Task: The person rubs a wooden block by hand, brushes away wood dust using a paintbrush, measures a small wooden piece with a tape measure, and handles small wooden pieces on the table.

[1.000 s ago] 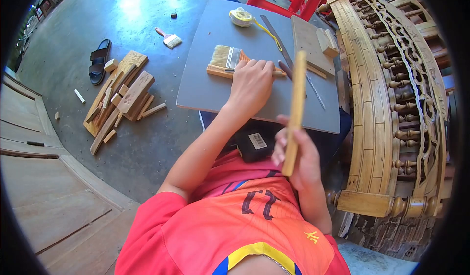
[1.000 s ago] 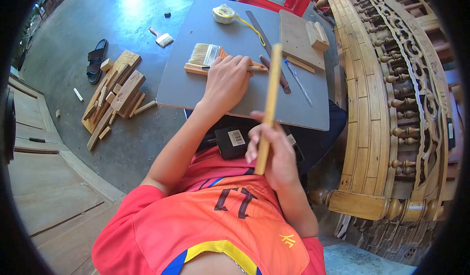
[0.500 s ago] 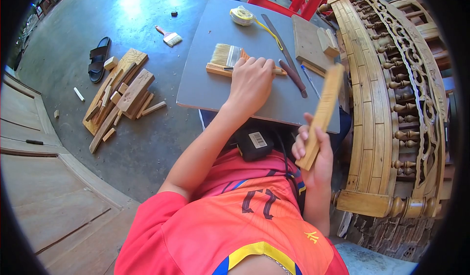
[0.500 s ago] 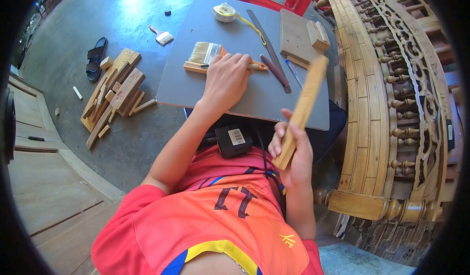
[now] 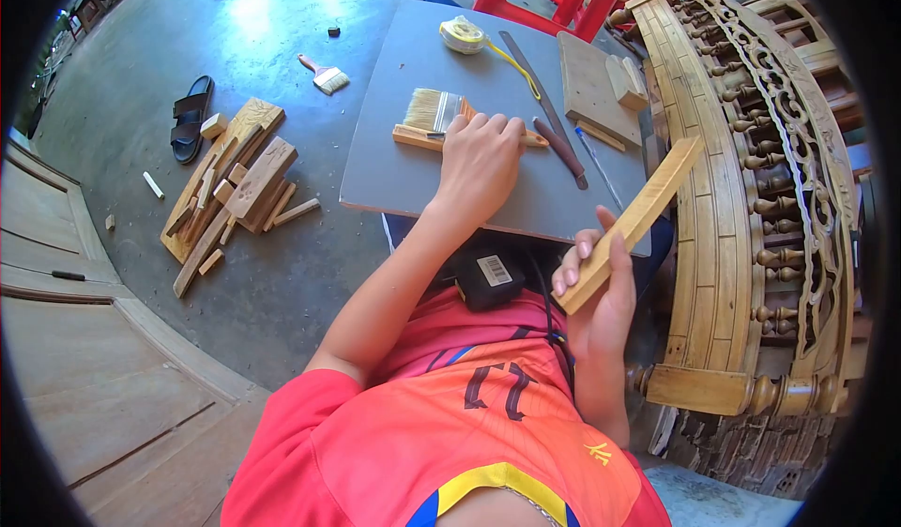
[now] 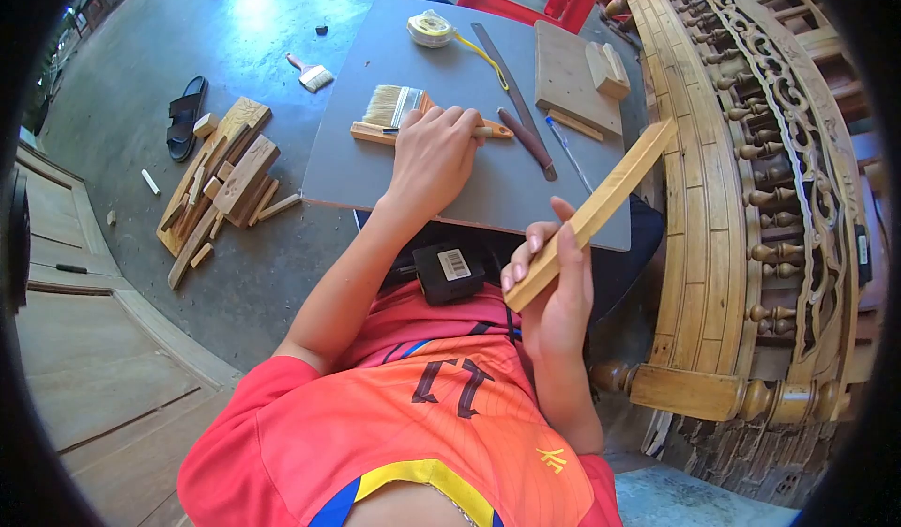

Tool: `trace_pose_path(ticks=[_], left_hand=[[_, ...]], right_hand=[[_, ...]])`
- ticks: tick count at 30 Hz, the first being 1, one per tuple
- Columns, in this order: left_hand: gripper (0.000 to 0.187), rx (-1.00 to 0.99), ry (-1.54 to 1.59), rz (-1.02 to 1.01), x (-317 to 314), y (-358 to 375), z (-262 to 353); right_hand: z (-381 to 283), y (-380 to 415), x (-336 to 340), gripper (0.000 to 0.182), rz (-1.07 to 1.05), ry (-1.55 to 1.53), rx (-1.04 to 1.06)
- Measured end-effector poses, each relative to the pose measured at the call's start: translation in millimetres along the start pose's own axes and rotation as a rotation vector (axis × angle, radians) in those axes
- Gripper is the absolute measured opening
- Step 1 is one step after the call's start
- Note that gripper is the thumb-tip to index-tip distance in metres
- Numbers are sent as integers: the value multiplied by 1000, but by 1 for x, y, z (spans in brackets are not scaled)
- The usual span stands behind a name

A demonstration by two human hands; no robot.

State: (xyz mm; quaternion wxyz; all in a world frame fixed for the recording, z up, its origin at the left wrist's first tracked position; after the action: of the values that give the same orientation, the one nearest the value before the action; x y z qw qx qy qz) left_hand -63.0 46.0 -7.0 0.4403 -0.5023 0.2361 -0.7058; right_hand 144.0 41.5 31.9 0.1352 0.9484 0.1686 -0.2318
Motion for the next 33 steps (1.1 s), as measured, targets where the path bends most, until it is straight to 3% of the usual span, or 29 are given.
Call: trace_pose_path(ticks=[4, 11, 15, 18, 33], left_hand=[[6, -15, -12, 17, 0, 0, 3], [14, -93, 119, -16, 0, 0, 12], [17, -160, 283, -3, 3, -1, 18], [20, -171, 322, -174, 4, 0, 22], [16, -114, 321, -16, 8, -4, 23]], right_hand=[[26, 12, 4, 44, -145, 89, -351], [15, 5, 0, 44, -60, 12, -72], [20, 6, 6, 43, -55, 34, -92], [29, 8, 9, 46, -54, 61, -172], [29, 7, 6, 39, -84, 59, -134]])
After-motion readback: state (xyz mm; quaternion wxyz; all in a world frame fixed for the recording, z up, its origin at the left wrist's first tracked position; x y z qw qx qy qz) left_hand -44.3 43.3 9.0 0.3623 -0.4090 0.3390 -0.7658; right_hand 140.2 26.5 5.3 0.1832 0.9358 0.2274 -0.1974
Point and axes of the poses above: each hand's wrist, its own y-axis away from the middle knuckle, its own x-axis out of the back of the hand, z = x × y, the point moved 4 cm from there along -y, towards the middle knuckle, and after that the axes turned 12 degrees about z, right-handed, at the moved point
